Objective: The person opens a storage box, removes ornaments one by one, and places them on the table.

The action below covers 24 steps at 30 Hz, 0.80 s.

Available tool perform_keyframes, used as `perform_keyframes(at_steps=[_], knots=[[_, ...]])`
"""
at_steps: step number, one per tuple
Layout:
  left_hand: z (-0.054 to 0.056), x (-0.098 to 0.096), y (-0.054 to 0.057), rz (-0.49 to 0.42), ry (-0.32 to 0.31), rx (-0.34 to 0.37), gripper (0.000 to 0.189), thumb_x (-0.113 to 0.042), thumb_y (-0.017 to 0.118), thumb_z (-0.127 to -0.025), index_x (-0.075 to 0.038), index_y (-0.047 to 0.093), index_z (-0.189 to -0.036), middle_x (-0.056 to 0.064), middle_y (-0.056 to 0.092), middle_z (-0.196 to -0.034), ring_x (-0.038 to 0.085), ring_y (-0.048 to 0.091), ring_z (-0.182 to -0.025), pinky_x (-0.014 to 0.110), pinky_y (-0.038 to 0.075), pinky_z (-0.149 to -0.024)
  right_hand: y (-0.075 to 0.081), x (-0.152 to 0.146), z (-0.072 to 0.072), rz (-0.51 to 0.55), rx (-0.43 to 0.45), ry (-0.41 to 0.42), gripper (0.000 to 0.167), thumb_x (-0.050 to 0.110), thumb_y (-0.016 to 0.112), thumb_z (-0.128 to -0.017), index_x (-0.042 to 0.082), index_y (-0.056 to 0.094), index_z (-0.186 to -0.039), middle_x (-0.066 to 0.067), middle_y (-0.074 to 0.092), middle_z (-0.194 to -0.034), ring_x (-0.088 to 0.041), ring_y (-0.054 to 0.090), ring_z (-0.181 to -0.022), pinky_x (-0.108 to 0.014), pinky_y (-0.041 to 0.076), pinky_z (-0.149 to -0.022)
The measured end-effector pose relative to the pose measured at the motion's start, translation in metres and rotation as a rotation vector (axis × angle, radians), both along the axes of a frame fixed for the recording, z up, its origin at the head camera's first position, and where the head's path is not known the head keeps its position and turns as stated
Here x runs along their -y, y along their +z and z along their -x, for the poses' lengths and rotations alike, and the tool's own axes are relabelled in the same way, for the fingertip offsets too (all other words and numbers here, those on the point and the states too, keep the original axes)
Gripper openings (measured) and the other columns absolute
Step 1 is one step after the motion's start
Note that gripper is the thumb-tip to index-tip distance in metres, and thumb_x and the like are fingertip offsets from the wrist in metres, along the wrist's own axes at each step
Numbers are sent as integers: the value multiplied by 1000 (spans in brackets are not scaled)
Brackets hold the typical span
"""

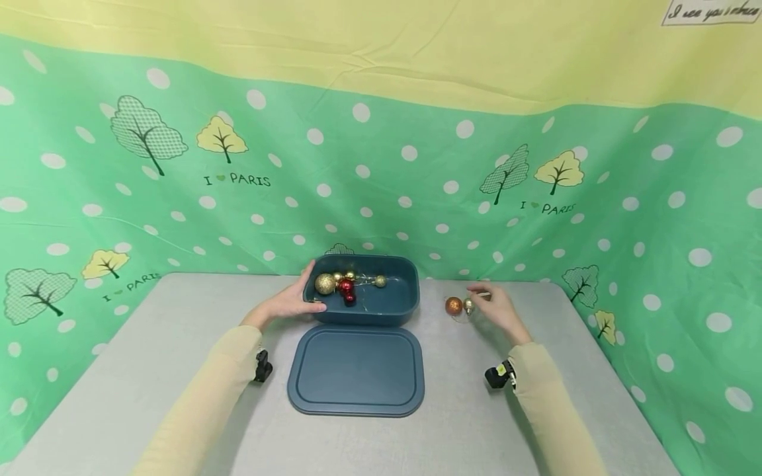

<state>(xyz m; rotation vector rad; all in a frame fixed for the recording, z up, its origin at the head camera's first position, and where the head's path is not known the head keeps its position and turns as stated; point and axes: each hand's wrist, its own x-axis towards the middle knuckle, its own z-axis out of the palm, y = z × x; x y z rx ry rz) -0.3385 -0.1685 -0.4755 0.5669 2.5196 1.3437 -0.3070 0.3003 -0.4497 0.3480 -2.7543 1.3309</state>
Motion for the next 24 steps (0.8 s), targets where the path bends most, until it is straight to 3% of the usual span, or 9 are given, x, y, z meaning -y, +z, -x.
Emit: perform_keyframes(at_steps=[5,12,18,24], knots=[[0,0,-1,9,-1,7,124,-35,79,-80,-9,-19,-152,28,-5,-156,48,10,-140,55,11,-113,6,21,-7,-2,-47,31,30,6,55,-96,-10,59,-121,-29,59,-116,-41,57,-101,-38,49,-81],[-2,-2,2,-2,-4,3,124,-33,79,-80,-9,-18,-152,28,-4,-156,48,11,-140,56,12,-113,9,49,-13,48,-95,100,27,4,60,-93,-9,62,-117,-25,63,-109,-36,60,-96,-29,51,-80],[-1,-2,2,-33,-11,0,121,-25,79,-81,-7,-18,-152,29,-5,-156,49,9,-140,57,11,-112,11,74,-13,115,-123,180,26,1,63,-91,-9,63,-116,-25,61,-113,-38,58,-104,-53,46,-93],[-2,-1,2,-17,-1,3,122,-28,79,-81,-9,-18,-152,29,-5,-156,48,10,-140,57,12,-112,22,104,-17,169,-140,273,27,-4,62,-91,-12,60,-117,-26,58,-117,-44,53,-112,-56,40,-99]])
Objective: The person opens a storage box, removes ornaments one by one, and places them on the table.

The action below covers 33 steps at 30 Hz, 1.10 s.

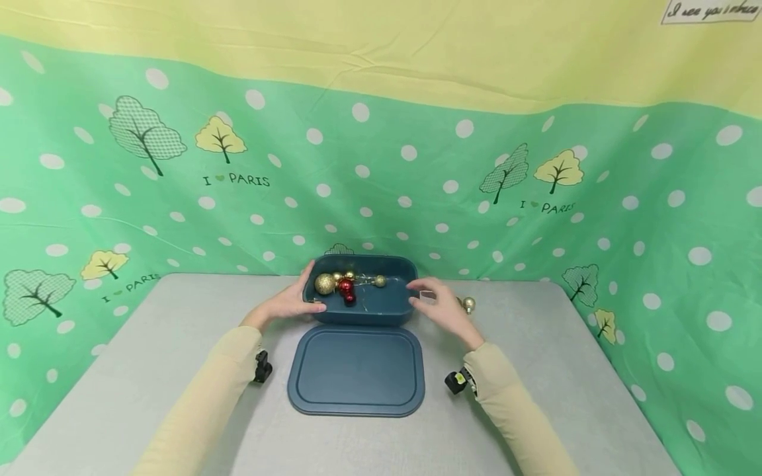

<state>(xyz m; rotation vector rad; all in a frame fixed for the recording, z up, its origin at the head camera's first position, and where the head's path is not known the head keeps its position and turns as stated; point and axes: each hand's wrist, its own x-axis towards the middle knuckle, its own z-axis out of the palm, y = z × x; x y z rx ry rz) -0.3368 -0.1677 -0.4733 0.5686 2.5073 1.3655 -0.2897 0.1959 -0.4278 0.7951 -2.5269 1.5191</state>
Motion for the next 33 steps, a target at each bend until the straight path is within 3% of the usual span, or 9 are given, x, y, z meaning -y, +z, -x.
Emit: perform_keyframes(at_steps=[7,16,21,25,28,33], knots=[[0,0,0,18,-1,-5,123,-34,79,-80,-8,-18,-152,30,-3,-156,48,12,-140,55,13,-113,20,30,-11,6,-10,102,27,-7,61,-90,-15,58,-116,-32,55,-117,-47,53,-109,-60,41,-96],[-2,0,3,16,0,-8,120,-31,77,-82,-9,-17,-152,29,-2,-156,48,11,-140,55,13,-113,-8,57,14,-50,7,125,27,4,63,-93,-1,62,-120,-20,58,-118,-40,54,-112,-49,43,-99],[-1,0,3,36,-3,-5,121,-36,78,-81,-10,-17,-153,26,-3,-157,46,11,-140,53,14,-113,-10,70,21,-55,34,140,28,2,63,-92,-3,62,-119,-18,59,-118,-43,54,-111,-50,44,-97],[-14,-5,24,31,-23,12,116,-27,76,-84,-3,-15,-151,30,-3,-155,48,11,-140,54,14,-113,-12,78,25,-69,18,147,29,3,63,-92,-5,61,-120,-20,60,-118,-43,56,-108,-49,47,-93],[-15,-5,27,11,-29,28,113,-18,74,-84,2,-15,-150,35,-2,-153,51,12,-138,57,15,-112,-13,84,30,-84,34,154,29,6,63,-92,-2,62,-120,-21,59,-119,-39,58,-108,-45,49,-91],[0,0,3,0,-13,15,116,-22,76,-84,-3,-17,-151,32,-4,-155,50,11,-139,59,15,-111,-16,94,40,-128,90,157,28,6,63,-93,-2,63,-120,-20,60,-118,-32,59,-107,-42,50,-88]])
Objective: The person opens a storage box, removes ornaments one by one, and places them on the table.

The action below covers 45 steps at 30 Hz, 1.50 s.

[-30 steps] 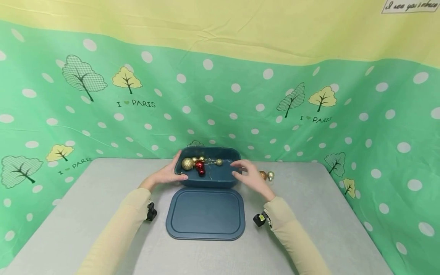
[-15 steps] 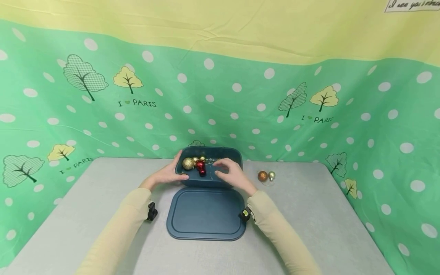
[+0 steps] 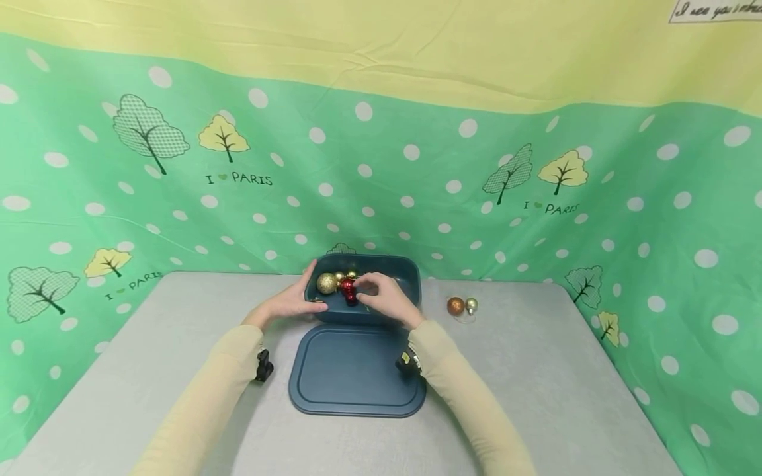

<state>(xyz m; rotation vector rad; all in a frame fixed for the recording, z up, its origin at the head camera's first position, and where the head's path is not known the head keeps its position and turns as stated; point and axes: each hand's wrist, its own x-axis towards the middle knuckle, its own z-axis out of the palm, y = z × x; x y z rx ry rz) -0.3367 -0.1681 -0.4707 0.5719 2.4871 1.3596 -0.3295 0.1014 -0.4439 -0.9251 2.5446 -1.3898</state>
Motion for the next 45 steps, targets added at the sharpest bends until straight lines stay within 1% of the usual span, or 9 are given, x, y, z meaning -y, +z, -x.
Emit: perform_keyframes(at_steps=[6,12,19,22,25,30,36,40,45], knots=[[0,1,-2,11,-2,-23,119,-33,76,-83,-7,-18,-152,27,-5,-157,46,9,-141,57,14,-112,-3,14,11,-14,8,1,25,5,64,-92,-3,65,-116,-17,64,-111,-27,61,-100,-41,51,-86],[-1,3,-2,16,-1,-12,121,-40,76,-82,-10,-18,-152,23,-7,-158,43,8,-142,53,14,-114,-7,23,15,-23,11,1,25,7,65,-91,-3,66,-114,-14,66,-106,-24,62,-95,-38,53,-82],[-5,2,-1,-8,-18,-32,125,-51,74,-80,-9,-19,-152,32,-5,-154,51,9,-139,59,14,-111,-11,28,16,-61,70,4,26,9,64,-92,-2,66,-116,-12,66,-107,-22,62,-94,-36,51,-82],[-4,2,-2,-7,-12,-30,125,-50,75,-80,-10,-19,-152,31,-4,-155,50,10,-139,58,14,-112,-12,28,17,-95,131,5,29,10,63,-94,-2,65,-120,-11,65,-110,-21,61,-98,-36,50,-84],[-2,2,-3,-10,5,-12,124,-43,77,-80,-11,-18,-152,27,-4,-157,45,10,-141,54,13,-113,-13,28,17,-102,187,-1,31,11,63,-94,-3,63,-122,-11,64,-113,-22,60,-100,-37,49,-85],[0,1,-4,-8,8,-14,123,-37,78,-81,-9,-17,-152,26,-4,-157,45,10,-141,55,14,-113,-14,25,19,-113,253,-10,33,10,65,-93,-4,63,-122,-12,64,-115,-21,60,-95,-35,50,-81],[-2,-1,-1,-26,0,-12,122,-30,79,-81,-9,-18,-152,26,-5,-157,47,10,-140,55,13,-113,-19,23,24,-146,270,-1,32,2,67,-87,-3,66,-119,-12,64,-115,-18,56,-96,-28,47,-80],[-3,-1,-1,-31,2,-9,120,-26,78,-82,-8,-18,-152,27,-6,-156,48,9,-140,57,12,-112,-19,23,26,-173,271,-1,34,-2,67,-86,-2,66,-119,-12,64,-115,-17,55,-90,-26,46,-74],[-3,1,0,-6,6,-16,121,-32,78,-82,-9,-18,-152,28,-5,-156,48,10,-140,56,15,-112,-19,25,28,-219,266,21,32,-3,68,-86,-2,67,-117,-12,65,-114,-15,60,-89,-25,49,-75]])
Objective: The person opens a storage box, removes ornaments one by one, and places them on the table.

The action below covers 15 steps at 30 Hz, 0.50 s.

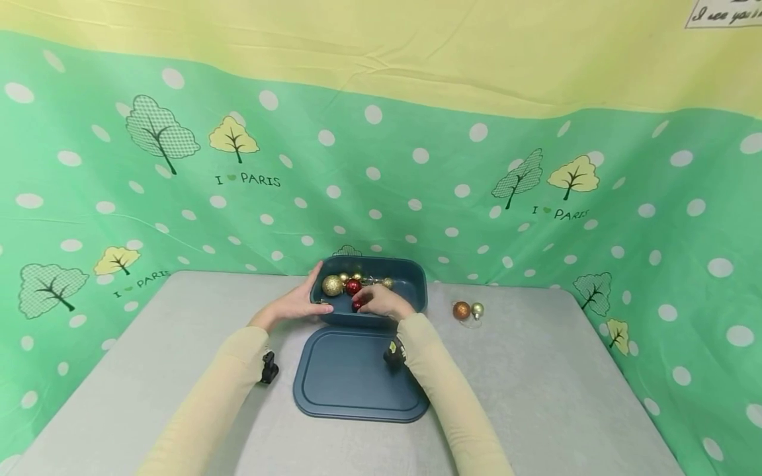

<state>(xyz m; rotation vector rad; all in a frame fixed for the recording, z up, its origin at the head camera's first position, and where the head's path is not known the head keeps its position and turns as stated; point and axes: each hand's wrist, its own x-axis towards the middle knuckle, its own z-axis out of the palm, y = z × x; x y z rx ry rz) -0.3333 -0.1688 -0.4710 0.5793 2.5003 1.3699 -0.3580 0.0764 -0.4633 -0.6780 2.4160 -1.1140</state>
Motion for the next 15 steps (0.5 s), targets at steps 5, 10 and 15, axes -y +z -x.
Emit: perform_keyframes(at_steps=[5,10,15], knots=[[1,1,-3,10,4,-5,123,-38,78,-81,-11,-18,-152,24,-7,-157,45,8,-141,54,14,-113,0,-1,1,-16,-7,24,25,-1,67,-88,-2,68,-113,-8,67,-101,-16,59,-88,-28,50,-76],[3,0,-4,-9,-4,-1,122,-36,78,-81,-9,-17,-152,23,-7,-158,44,8,-141,53,13,-113,1,-2,0,31,9,-9,25,9,69,-90,0,68,-113,-4,66,-94,-13,57,-79,-26,48,-69],[2,0,-4,-31,-5,-6,122,-35,78,-81,-8,-18,-152,27,-6,-156,47,10,-140,54,15,-113,6,-2,-5,121,42,-48,29,11,68,-91,-2,66,-117,-7,65,-97,-17,56,-75,-27,48,-61]])
